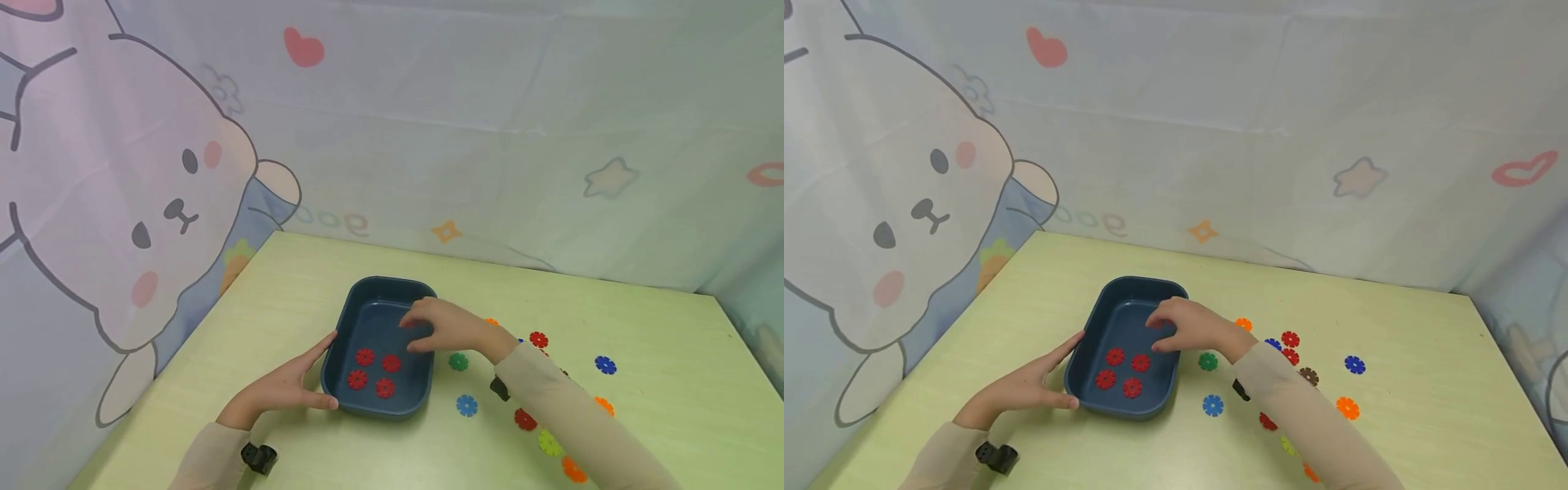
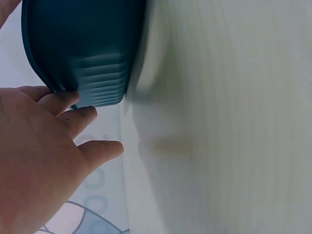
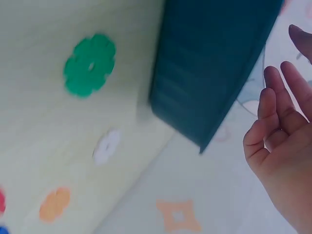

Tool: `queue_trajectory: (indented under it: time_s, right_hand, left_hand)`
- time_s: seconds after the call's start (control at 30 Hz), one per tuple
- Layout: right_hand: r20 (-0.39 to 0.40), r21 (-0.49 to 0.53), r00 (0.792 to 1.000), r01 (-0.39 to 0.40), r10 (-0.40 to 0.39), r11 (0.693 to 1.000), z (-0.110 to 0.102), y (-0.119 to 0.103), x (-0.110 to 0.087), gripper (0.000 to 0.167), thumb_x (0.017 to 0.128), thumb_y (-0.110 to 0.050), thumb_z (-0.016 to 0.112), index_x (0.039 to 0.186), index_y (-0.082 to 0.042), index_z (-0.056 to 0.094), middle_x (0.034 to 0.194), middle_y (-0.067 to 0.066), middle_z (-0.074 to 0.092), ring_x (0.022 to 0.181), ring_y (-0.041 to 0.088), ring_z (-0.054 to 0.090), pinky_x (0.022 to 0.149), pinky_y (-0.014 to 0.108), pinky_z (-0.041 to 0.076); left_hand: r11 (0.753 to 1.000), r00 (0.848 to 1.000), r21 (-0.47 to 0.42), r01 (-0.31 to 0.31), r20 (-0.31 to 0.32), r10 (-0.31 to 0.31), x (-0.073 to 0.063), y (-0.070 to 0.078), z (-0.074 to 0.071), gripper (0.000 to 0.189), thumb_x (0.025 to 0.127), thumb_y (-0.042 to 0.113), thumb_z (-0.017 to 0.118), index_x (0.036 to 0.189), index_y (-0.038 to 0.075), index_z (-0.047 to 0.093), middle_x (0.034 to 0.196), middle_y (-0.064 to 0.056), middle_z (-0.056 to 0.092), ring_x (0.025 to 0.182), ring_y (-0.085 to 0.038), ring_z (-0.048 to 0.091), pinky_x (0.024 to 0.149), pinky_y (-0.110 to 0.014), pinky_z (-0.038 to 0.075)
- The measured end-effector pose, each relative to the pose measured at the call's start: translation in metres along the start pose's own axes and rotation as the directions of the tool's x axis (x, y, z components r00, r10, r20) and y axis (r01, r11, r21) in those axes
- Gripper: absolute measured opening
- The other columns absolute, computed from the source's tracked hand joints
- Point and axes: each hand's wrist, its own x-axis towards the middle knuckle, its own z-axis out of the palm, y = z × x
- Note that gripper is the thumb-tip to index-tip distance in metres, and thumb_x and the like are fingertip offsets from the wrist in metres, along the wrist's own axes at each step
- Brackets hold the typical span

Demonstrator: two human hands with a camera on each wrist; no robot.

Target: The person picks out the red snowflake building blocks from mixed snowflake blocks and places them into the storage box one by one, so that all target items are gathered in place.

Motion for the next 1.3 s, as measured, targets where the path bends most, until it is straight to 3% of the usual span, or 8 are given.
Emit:
queue_trajectory:
  time_s: [0.2,0.43,0.57,0.8,1.0,1.3]
  right_hand:
    - [-0.034,0.03,0.999,-0.019,0.02,0.999,-0.012,0.009,-0.028,0.036,0.086,-0.027,0.073,0.115,-0.008,0.067,0.11,0.006,0.064,0.101,0.025,0.057,0.089,0.042,0.048]
    - [-0.074,0.081,0.992,-0.098,0.104,0.992,-0.018,0.023,-0.063,0.034,0.086,-0.025,0.074,0.115,-0.01,0.067,0.105,-0.002,0.063,0.1,0.027,0.056,0.087,0.044,0.049]
    - [-0.07,0.109,0.986,-0.144,0.152,0.984,-0.017,0.032,-0.083,0.033,0.086,-0.025,0.074,0.114,-0.01,0.066,0.105,0.0,0.063,0.102,0.029,0.056,0.089,0.048,0.048]
    - [-0.024,0.132,0.976,-0.21,0.215,0.969,-0.008,0.044,-0.111,0.039,0.084,-0.026,0.076,0.115,-0.006,0.065,0.109,0.007,0.063,0.1,0.029,0.055,0.085,0.045,0.05]
    - [0.043,0.155,0.956,-0.292,0.289,0.944,0.003,0.053,-0.124,0.038,0.082,-0.025,0.078,0.116,-0.01,0.068,0.115,0.002,0.062,0.105,0.024,0.054,0.089,0.044,0.049]
    - [0.087,0.088,0.956,-0.288,0.281,0.954,0.007,0.061,-0.128,0.035,0.079,-0.025,0.081,0.11,-0.013,0.071,0.101,-0.006,0.058,0.098,0.018,0.05,0.081,0.03,0.05]
  left_hand:
    - [1.0,1.0,0.016,-0.018,0.006,0.018,0.0,0.0,0.001,0.111,0.079,0.03,0.081,0.156,0.011,0.004,0.16,-0.018,0.008,0.145,-0.042,0.011,0.109,-0.065,0.02]
    - [1.0,1.0,0.006,-0.003,0.004,0.003,-0.001,0.001,0.001,0.111,0.079,0.03,0.081,0.157,0.012,0.004,0.161,-0.016,0.006,0.146,-0.039,0.009,0.11,-0.063,0.019]
    - [1.0,1.0,0.009,-0.014,0.003,0.014,0.0,0.001,0.001,0.11,0.079,0.03,0.081,0.156,0.011,0.005,0.161,-0.017,0.008,0.146,-0.04,0.01,0.11,-0.064,0.02]
    - [1.0,1.0,0.007,-0.024,0.004,0.024,-0.001,0.0,0.001,0.111,0.079,0.03,0.081,0.156,0.01,0.005,0.16,-0.018,0.008,0.145,-0.041,0.011,0.109,-0.065,0.02]
    - [1.0,1.0,-0.003,-0.022,0.009,0.022,-0.001,0.0,0.001,0.111,0.079,0.029,0.081,0.156,0.011,0.004,0.161,-0.017,0.008,0.146,-0.04,0.01,0.11,-0.064,0.019]
    - [0.999,0.999,-0.006,-0.032,0.008,0.032,-0.001,0.0,0.001,0.11,0.079,0.029,0.081,0.156,0.011,0.004,0.161,-0.017,0.008,0.145,-0.04,0.01,0.109,-0.064,0.019]
